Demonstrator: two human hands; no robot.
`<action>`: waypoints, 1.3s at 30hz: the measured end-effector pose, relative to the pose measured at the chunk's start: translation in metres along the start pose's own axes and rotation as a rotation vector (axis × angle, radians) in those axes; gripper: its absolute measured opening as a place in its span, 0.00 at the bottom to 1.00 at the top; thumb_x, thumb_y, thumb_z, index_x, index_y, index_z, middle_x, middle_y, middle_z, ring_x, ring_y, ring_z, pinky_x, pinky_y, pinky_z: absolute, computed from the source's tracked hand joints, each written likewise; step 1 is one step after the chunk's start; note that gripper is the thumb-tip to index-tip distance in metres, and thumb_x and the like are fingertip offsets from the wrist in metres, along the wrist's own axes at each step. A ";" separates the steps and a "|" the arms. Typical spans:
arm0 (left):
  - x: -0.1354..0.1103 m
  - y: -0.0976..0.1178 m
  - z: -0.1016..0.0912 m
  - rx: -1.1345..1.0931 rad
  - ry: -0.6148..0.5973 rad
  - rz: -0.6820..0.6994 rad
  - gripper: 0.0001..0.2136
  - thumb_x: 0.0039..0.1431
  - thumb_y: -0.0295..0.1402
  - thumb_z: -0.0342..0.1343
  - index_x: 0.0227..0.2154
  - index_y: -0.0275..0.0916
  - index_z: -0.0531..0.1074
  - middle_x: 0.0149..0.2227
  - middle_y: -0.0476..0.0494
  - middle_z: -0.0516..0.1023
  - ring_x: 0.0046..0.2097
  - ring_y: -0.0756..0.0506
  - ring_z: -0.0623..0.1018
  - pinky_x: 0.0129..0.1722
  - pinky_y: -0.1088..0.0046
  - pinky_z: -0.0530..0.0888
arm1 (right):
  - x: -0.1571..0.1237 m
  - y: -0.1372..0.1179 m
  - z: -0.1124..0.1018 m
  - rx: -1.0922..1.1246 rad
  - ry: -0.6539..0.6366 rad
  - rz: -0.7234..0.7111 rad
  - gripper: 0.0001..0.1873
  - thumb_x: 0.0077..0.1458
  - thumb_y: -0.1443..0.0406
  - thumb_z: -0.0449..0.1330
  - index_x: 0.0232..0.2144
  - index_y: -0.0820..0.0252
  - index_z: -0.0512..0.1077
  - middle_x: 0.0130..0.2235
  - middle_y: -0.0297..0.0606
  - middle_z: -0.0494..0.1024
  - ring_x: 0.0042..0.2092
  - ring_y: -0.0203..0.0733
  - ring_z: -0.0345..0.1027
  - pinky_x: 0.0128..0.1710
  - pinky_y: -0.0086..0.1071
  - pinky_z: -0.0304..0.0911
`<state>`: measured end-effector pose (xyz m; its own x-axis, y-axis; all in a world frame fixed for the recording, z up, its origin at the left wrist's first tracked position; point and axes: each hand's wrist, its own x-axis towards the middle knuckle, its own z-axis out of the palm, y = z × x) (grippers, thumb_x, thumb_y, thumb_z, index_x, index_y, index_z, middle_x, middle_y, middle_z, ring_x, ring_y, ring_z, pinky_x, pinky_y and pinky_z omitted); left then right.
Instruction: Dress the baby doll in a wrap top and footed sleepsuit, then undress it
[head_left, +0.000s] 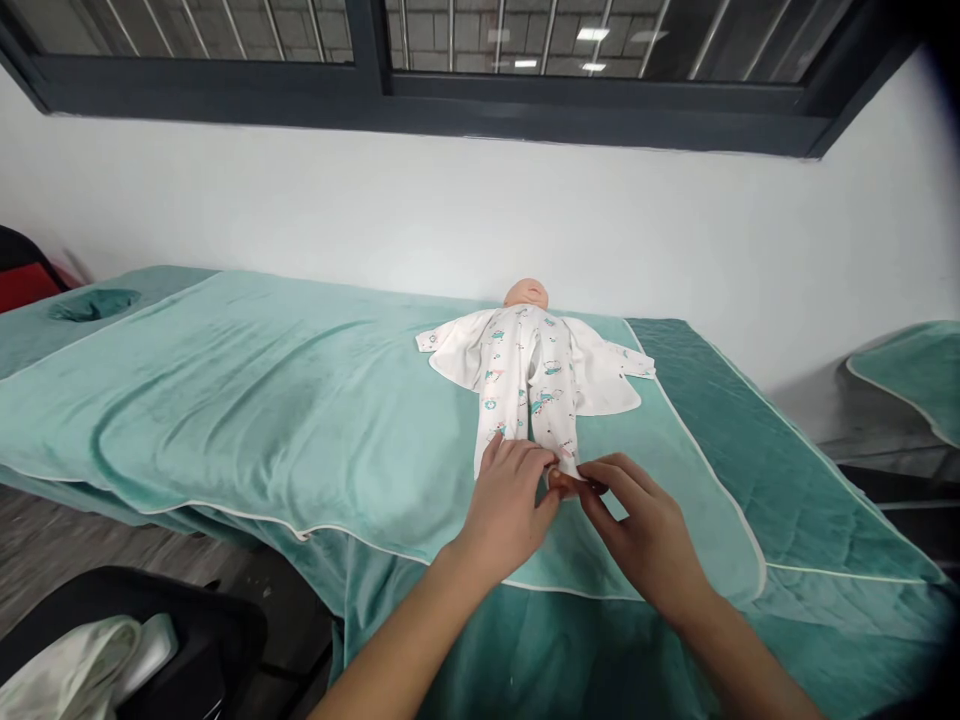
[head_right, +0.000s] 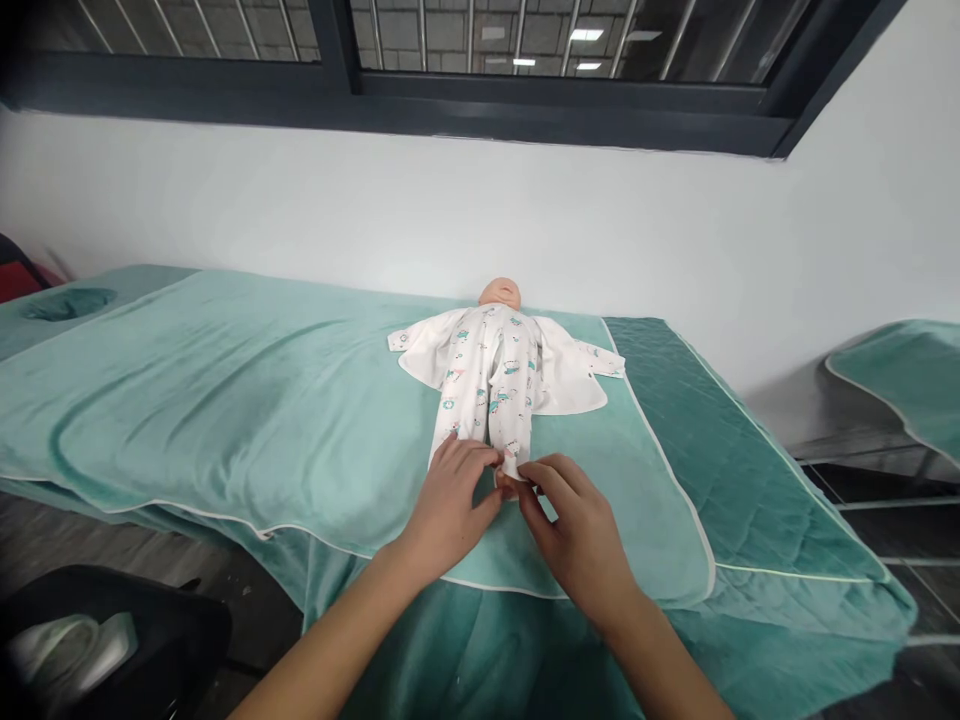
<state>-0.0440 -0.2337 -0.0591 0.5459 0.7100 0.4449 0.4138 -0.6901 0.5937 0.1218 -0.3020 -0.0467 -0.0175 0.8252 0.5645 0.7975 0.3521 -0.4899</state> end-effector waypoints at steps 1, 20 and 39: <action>0.001 -0.002 -0.001 -0.004 -0.007 -0.001 0.09 0.59 0.29 0.57 0.42 0.43 0.67 0.44 0.46 0.75 0.50 0.43 0.72 0.64 0.52 0.58 | -0.001 0.001 0.000 0.007 -0.009 0.008 0.06 0.62 0.67 0.58 0.42 0.54 0.70 0.37 0.36 0.73 0.38 0.39 0.68 0.37 0.32 0.64; 0.002 -0.023 0.000 -0.034 0.001 0.019 0.10 0.57 0.23 0.55 0.40 0.43 0.69 0.35 0.52 0.75 0.42 0.47 0.72 0.61 0.58 0.60 | -0.004 0.006 0.009 0.184 -0.081 0.195 0.04 0.63 0.64 0.56 0.39 0.55 0.71 0.36 0.35 0.73 0.36 0.38 0.69 0.37 0.32 0.64; -0.043 -0.056 -0.016 0.070 0.103 -0.017 0.12 0.64 0.29 0.53 0.50 0.43 0.67 0.49 0.41 0.72 0.50 0.42 0.70 0.49 0.61 0.71 | -0.005 -0.002 0.014 -0.225 -0.153 -0.051 0.18 0.59 0.67 0.59 0.52 0.56 0.66 0.57 0.45 0.68 0.60 0.50 0.60 0.57 0.45 0.63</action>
<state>-0.1023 -0.2229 -0.1009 0.4622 0.7300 0.5034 0.4744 -0.6832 0.5552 0.1119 -0.3009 -0.0579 -0.1384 0.8721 0.4693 0.9068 0.3021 -0.2940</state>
